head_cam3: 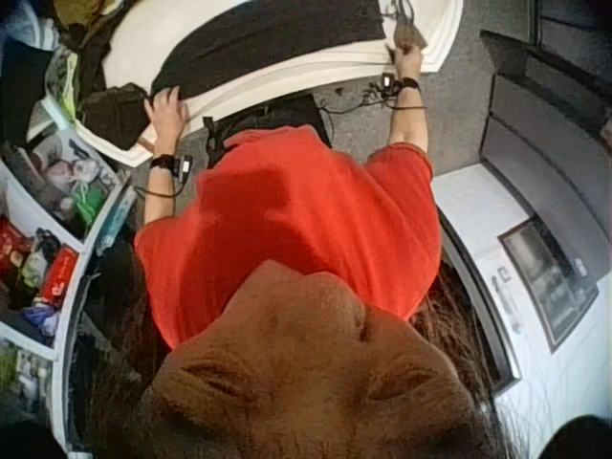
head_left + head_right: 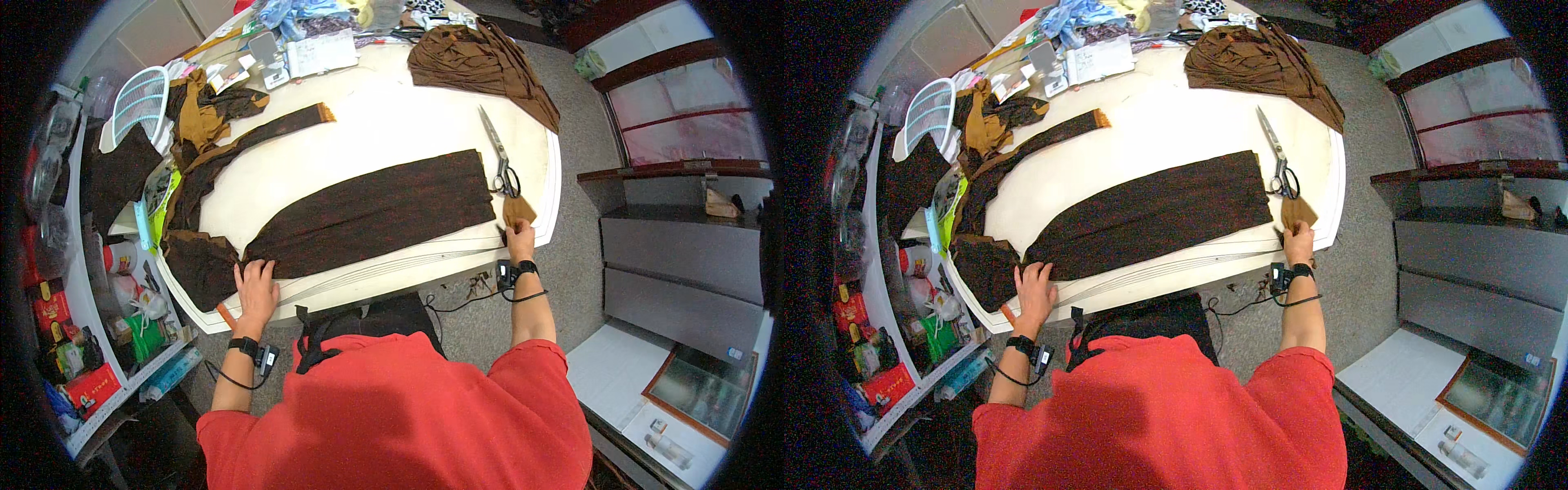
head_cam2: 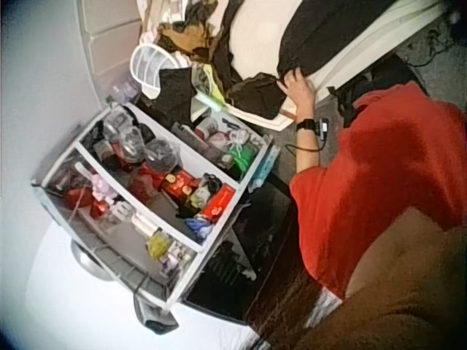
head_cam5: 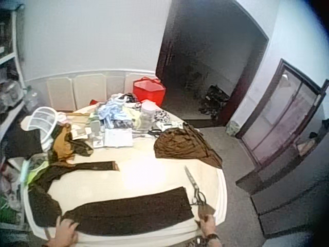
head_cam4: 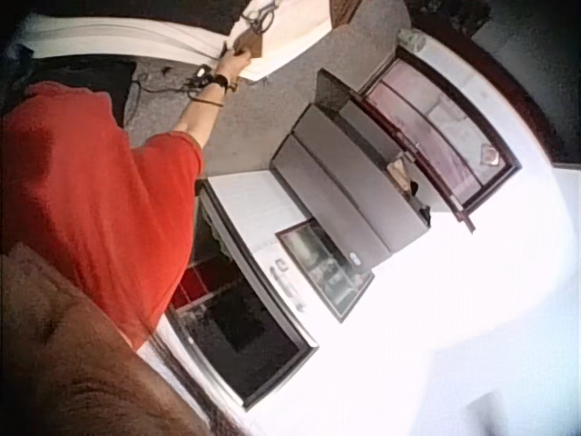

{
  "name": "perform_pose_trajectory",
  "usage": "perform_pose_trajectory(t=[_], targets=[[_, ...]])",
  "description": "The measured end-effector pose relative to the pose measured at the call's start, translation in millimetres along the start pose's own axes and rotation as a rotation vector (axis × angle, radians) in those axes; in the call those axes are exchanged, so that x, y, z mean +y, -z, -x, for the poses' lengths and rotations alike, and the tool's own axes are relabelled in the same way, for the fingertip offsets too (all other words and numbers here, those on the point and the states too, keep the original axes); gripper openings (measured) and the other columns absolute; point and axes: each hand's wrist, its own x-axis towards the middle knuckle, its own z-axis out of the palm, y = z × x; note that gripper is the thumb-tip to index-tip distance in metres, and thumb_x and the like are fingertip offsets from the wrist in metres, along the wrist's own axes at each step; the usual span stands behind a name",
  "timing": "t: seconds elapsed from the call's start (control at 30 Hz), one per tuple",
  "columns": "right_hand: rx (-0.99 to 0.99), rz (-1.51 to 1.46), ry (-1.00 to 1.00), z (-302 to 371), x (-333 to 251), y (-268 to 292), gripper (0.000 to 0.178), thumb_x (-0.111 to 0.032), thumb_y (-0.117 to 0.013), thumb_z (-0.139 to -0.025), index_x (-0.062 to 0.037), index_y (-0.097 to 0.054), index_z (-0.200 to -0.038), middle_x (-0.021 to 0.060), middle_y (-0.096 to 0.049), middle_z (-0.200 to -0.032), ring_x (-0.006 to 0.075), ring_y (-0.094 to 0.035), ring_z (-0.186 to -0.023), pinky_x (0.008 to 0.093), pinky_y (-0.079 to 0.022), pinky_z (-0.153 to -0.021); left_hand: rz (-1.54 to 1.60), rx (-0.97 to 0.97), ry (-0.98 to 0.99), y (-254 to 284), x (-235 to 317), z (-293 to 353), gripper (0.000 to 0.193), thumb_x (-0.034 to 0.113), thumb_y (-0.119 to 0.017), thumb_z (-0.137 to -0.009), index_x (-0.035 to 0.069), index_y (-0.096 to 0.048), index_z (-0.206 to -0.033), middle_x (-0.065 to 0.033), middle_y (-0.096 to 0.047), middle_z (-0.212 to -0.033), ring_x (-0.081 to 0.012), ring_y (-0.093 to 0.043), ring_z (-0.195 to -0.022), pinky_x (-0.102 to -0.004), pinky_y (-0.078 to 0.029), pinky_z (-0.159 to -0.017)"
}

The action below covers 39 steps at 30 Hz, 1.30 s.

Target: The person uses scissors to cut along the edge of a patterned fabric piece on a table. They then unfold a large brown cloth, place the cut patterned fabric onto it, and smooth it out by hand.

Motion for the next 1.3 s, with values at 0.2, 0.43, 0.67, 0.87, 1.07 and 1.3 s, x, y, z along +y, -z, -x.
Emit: perform_pose_trajectory(t=[0.2, 0.43, 0.67, 0.87, 1.07, 1.3], targets=[[-0.780, -0.281, -0.185, 31, -17, 43, 0.007, -0.011, -0.066, -0.078, -0.0052, -0.064, -0.074, 0.0008, -0.058, -0.063, 0.0107, -0.053, -0.053, 0.0256, -0.044, -0.051, -0.133, -0.120, 0.157, -10, 4, -4, 0.039, 0.012, -0.065, -0.078, 0.007, -0.059, -0.116, -0.0103, -0.058, -0.109, -0.0281, -0.052, -0.109, -0.0535, -0.023, -0.110], [-0.968, -1.076, -0.132, 78, -114, 117, 0.011, -0.003, -0.061, -0.078, -0.0073, -0.062, -0.088, -0.0056, -0.058, -0.074, 0.0033, -0.047, -0.060, 0.0186, -0.038, -0.055, 0.272, 0.096, 0.296, -22, 58, -23, 0.038, 0.009, -0.067, -0.073, 0.008, -0.063, -0.110, -0.0130, -0.062, -0.107, -0.0313, -0.056, -0.104, -0.0443, -0.041, -0.095], [-1.254, -1.108, 0.257, 105, -221, 167, 0.014, -0.004, -0.067, -0.081, -0.0027, -0.062, -0.093, 0.0001, -0.062, -0.080, 0.0075, -0.057, -0.067, 0.0235, -0.048, -0.062, 1.577, -0.352, -0.200, 150, 254, -86, 0.067, 0.008, -0.065, -0.086, 0.008, -0.029, -0.143, -0.0104, -0.043, -0.136, -0.0175, -0.058, -0.105, -0.0296, -0.050, -0.087], [-1.715, -1.233, 0.760, 135, -266, 254, 0.018, -0.007, -0.079, -0.072, -0.0004, -0.064, -0.080, 0.0106, -0.065, -0.086, 0.0181, -0.062, -0.068, 0.0326, -0.051, -0.061, 1.513, -0.201, -0.857, 291, 304, -45, 0.019, 0.009, -0.064, -0.088, -0.001, -0.057, -0.102, -0.0107, -0.061, -0.089, -0.0195, -0.061, -0.081, -0.0291, -0.049, -0.071], [-1.836, -2.149, 0.664, 232, -321, 281, 0.031, -0.030, -0.060, -0.091, -0.0003, -0.060, -0.081, 0.0054, -0.059, -0.061, 0.0175, -0.054, -0.047, 0.0294, -0.042, -0.040, 1.733, -0.242, -1.111, 314, 317, -21, 0.016, 0.010, -0.061, -0.090, -0.002, -0.057, -0.100, -0.0127, -0.058, -0.087, -0.0267, -0.059, -0.077, -0.0327, -0.048, -0.068], [-2.284, -1.872, 0.893, 208, -312, 272, 0.026, -0.025, -0.058, -0.090, 0.0010, -0.058, -0.088, 0.0079, -0.056, -0.078, 0.0168, -0.052, -0.061, 0.0275, -0.042, -0.050, 1.876, -0.285, -1.228, 307, 342, -26, 0.019, 0.015, -0.059, -0.092, -0.001, -0.055, -0.099, -0.0098, -0.055, -0.083, -0.0228, -0.054, -0.072, -0.0311, -0.045, -0.063]])
